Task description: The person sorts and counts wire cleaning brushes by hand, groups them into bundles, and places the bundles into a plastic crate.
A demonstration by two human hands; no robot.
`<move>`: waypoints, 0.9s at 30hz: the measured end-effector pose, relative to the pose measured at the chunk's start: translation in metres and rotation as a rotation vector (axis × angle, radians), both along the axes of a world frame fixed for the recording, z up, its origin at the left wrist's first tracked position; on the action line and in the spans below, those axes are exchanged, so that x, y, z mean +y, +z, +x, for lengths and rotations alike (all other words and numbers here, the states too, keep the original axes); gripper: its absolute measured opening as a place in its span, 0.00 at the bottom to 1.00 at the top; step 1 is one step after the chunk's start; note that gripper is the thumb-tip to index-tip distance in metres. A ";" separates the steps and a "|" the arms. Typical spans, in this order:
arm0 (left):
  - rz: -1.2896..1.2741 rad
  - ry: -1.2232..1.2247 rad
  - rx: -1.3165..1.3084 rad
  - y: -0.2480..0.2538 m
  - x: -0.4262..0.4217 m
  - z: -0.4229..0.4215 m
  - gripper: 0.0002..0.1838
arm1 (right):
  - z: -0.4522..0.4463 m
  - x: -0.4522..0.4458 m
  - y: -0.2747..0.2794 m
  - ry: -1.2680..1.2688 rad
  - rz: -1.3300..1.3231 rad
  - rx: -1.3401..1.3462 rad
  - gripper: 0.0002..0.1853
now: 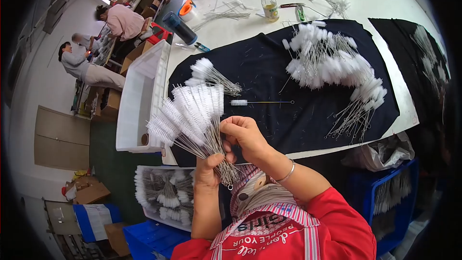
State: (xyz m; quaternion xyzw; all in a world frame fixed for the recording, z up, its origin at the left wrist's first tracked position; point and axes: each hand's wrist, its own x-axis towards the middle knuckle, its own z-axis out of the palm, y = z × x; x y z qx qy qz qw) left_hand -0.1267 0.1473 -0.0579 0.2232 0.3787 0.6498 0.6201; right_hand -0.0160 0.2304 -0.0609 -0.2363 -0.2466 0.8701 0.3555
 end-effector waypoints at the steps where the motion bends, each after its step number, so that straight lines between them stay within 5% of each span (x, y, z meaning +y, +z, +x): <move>1: -0.001 -0.004 0.000 -0.001 0.002 0.002 0.27 | 0.001 0.001 -0.001 -0.014 -0.047 0.014 0.07; 27: 0.008 -0.071 -0.075 -0.012 0.010 0.009 0.36 | 0.010 -0.007 -0.008 -0.273 -0.102 -0.012 0.06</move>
